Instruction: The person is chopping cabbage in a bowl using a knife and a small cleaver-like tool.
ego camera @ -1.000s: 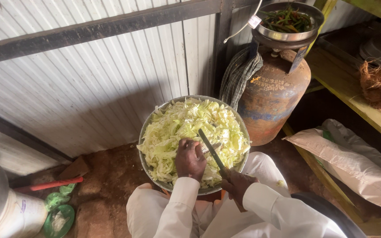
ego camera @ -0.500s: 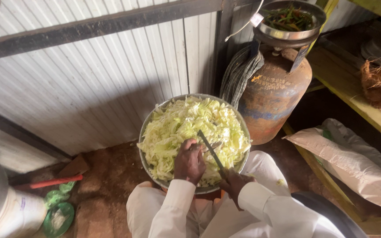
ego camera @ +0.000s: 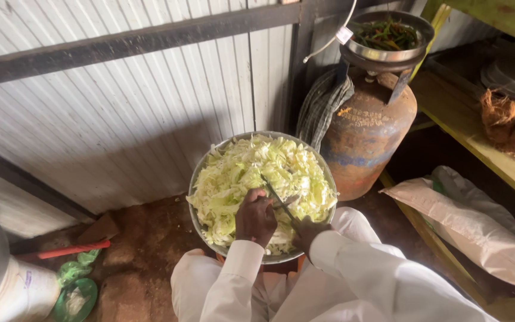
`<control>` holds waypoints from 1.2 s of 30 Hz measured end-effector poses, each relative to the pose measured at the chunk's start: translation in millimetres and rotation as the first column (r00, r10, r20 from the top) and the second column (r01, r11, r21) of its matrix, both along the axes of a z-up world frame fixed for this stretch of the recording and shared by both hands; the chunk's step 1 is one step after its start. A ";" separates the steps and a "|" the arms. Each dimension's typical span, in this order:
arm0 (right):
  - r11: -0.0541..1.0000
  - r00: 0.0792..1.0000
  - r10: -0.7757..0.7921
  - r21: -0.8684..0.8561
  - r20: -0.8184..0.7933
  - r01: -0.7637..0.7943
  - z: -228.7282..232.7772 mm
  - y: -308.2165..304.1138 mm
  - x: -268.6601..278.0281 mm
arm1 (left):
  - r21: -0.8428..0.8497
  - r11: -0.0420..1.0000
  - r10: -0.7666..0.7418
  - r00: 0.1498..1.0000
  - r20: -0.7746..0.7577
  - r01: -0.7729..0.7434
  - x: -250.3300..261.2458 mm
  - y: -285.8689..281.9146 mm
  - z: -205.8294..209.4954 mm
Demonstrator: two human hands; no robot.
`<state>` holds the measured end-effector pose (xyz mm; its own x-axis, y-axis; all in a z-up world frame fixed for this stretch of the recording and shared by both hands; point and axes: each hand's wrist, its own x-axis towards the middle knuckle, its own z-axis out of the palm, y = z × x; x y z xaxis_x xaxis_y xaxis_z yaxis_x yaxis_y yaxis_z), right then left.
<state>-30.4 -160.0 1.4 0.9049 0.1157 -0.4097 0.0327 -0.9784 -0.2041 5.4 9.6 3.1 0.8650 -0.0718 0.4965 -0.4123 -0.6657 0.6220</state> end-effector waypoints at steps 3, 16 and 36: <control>0.997 0.995 0.066 0.026 0.072 -0.068 -7.1 -21.3 -18.2 | -0.010 1.000 0.026 0.998 -0.053 -0.026 0.9 -2.1 2.8; 0.909 0.943 -0.315 0.252 -0.106 0.332 28.3 -33.9 -53.7 | -0.052 0.996 0.069 0.998 -0.010 -0.069 0.3 -1.8 -7.7; 0.934 0.975 -0.182 0.287 -0.129 0.212 45.3 -18.0 -69.6 | -0.128 0.988 0.093 0.996 0.016 -0.090 2.6 -4.6 -15.6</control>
